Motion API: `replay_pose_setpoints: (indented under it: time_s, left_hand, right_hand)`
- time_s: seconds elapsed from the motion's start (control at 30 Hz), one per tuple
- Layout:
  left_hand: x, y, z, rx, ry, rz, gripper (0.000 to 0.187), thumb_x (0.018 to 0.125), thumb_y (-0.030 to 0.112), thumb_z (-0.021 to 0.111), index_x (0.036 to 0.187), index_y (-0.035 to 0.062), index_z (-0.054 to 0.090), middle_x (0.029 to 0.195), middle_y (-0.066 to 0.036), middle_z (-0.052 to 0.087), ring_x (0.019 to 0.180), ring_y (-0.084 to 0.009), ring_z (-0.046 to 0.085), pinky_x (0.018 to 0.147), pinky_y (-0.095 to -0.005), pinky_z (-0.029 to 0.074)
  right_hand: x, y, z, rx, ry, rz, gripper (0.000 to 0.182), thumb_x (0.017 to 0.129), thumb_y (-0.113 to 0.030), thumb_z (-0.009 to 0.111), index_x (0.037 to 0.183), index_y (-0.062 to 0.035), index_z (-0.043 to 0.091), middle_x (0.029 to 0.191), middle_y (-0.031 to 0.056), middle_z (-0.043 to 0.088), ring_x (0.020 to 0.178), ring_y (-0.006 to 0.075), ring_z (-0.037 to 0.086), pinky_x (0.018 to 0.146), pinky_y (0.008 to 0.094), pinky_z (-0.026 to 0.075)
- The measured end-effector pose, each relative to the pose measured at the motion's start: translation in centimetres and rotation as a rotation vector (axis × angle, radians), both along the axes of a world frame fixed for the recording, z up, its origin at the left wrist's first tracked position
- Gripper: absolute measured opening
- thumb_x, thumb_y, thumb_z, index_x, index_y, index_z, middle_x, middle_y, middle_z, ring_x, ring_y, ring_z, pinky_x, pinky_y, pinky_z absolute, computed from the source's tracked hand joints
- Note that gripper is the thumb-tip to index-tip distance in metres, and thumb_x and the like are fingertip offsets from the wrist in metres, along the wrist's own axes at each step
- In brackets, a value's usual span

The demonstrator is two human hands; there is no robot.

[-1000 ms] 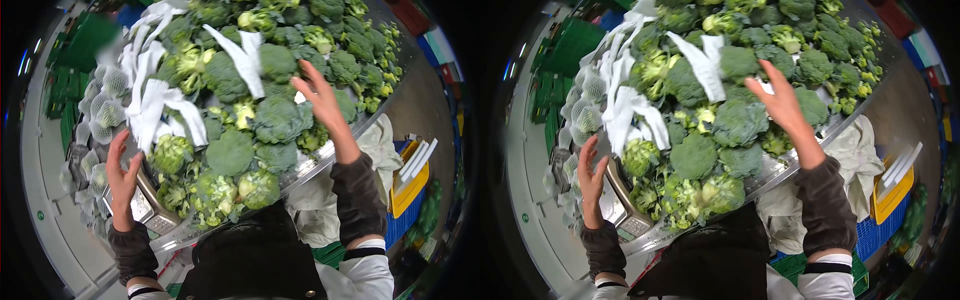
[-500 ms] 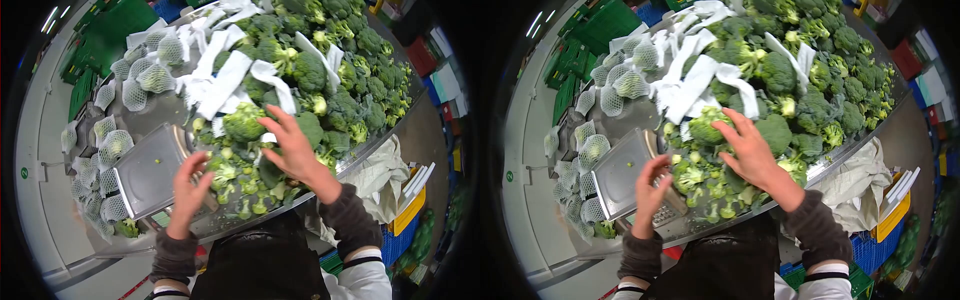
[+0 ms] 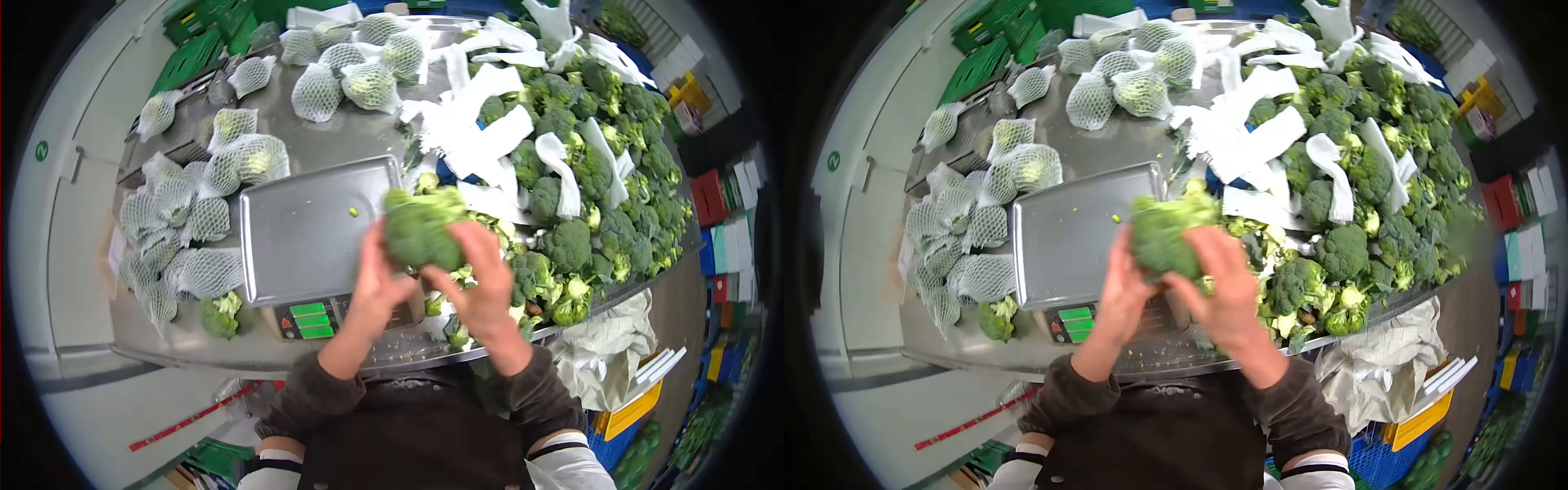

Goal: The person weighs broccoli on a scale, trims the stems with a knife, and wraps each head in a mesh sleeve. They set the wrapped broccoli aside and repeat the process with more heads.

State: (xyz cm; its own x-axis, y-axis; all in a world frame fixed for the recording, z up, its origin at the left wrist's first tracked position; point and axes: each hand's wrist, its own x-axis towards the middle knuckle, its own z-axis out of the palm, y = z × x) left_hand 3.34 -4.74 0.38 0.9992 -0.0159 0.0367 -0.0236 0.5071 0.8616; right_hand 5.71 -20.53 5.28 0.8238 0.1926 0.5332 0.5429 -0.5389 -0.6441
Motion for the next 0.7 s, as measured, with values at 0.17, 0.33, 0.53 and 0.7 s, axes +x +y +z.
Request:
replay_pose_setpoints:
  time_s: [0.17, 0.33, 0.53, 0.7]
  left_hand:
    - [-0.7, 11.8, 1.4, -0.451, 0.175, 0.339, 0.055, 0.078, 0.029, 0.055, 0.127, 0.0088, 0.041, 0.124, -0.009, 0.049, 0.111, -0.0245, 0.05, 0.094, -0.041, 0.042]
    - [-5.1, 16.8, 6.1, -0.481, 0.044, 0.705, 0.063, 0.075, 0.044, 0.053, 0.13, 0.0144, 0.042, 0.132, -0.011, 0.043, 0.12, -0.0316, 0.04, 0.095, -0.0553, 0.034]
    - [-8.2, 18.0, 4.2, -0.475, 0.001, 0.632, 0.078, 0.075, 0.064, 0.047, 0.138, 0.0236, 0.028, 0.143, -0.01, 0.026, 0.128, -0.0387, 0.027, 0.091, -0.0703, 0.027]
    - [-8.5, 19.6, 1.3, -0.513, 0.01, 0.362, 0.081, 0.074, 0.065, 0.05, 0.139, 0.0211, 0.027, 0.143, -0.013, 0.024, 0.128, -0.0444, 0.024, 0.092, -0.0677, 0.03]
  right_hand:
    - [0.4, 6.3, 0.3, 0.283, 0.107, 0.579, 0.056, 0.073, -0.011, 0.069, 0.124, -0.0068, 0.045, 0.13, 0.0163, 0.042, 0.114, 0.0345, 0.047, 0.091, 0.0371, 0.043]
    - [2.6, 12.6, -6.0, 0.222, 0.299, 0.329, 0.06, 0.081, -0.022, 0.059, 0.131, -0.0005, 0.034, 0.137, 0.0224, 0.032, 0.129, 0.0366, 0.028, 0.106, 0.0413, 0.024]
    - [-1.9, 26.9, -10.3, -0.024, 0.076, 0.465, 0.06, 0.082, -0.031, 0.054, 0.13, 0.0, 0.035, 0.138, 0.0237, 0.028, 0.133, 0.0356, 0.02, 0.109, 0.0447, 0.016]
    - [1.0, 25.6, -11.4, -0.174, 0.28, 0.491, 0.061, 0.081, -0.032, 0.054, 0.126, 0.0056, 0.038, 0.137, 0.0241, 0.03, 0.132, 0.0362, 0.021, 0.109, 0.0455, 0.016]
